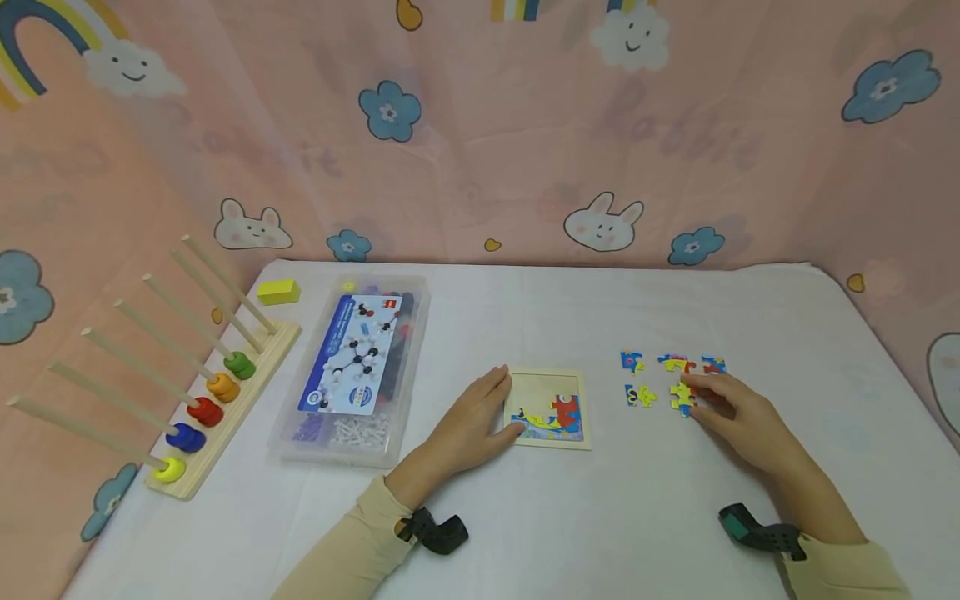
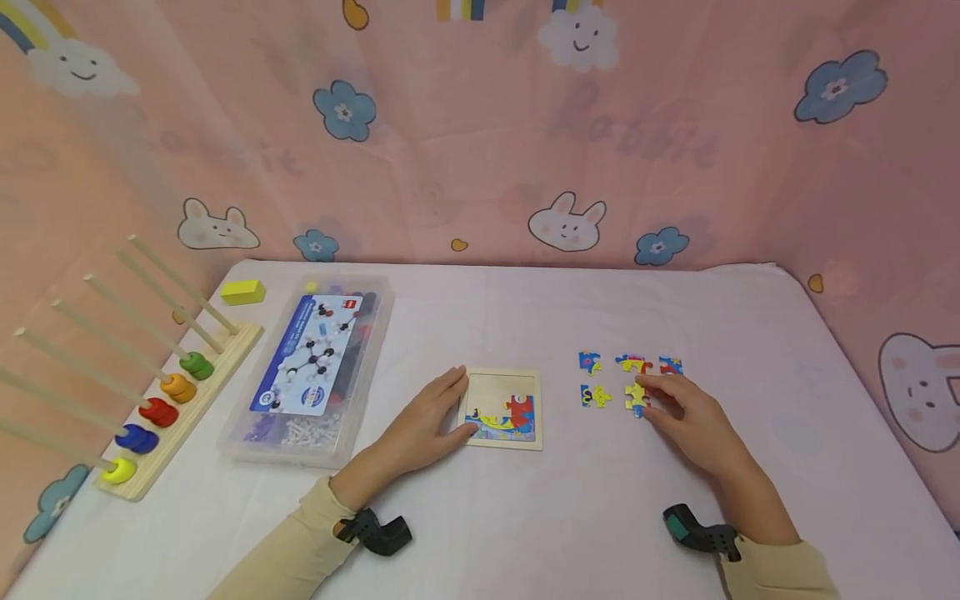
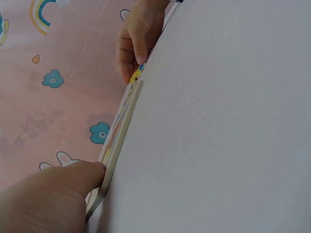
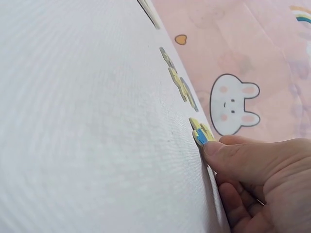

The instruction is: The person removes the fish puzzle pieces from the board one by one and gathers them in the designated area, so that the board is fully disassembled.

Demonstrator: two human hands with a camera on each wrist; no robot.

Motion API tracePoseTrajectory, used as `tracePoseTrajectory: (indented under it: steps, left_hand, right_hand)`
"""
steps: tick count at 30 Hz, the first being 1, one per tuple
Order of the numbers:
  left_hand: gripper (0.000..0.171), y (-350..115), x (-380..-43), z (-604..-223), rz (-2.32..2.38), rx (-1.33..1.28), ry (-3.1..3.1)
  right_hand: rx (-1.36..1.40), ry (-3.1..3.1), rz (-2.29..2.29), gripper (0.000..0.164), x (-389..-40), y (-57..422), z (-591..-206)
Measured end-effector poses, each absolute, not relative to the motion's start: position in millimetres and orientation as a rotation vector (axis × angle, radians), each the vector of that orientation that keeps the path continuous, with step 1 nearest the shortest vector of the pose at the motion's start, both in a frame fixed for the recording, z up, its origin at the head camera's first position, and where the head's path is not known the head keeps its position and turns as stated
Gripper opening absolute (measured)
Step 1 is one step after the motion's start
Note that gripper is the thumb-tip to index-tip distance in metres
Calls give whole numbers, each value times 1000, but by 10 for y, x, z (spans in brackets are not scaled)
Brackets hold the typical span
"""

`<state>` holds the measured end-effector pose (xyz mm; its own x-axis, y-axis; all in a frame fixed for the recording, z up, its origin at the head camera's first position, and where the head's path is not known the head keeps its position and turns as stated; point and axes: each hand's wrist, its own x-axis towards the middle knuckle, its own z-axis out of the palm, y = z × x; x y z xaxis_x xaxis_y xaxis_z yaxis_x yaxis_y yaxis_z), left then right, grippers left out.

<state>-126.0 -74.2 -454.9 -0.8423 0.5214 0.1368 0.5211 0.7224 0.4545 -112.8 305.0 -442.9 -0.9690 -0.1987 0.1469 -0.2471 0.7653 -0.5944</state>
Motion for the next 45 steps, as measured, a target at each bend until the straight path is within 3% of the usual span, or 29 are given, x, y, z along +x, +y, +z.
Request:
tracePoseTrajectory:
  steps: [45]
  left_hand:
    - [70,-738,-1262,-4548,753,876,2917]
  right_hand:
    - [364,-2754,1087,39,-1102,3013,-4453]
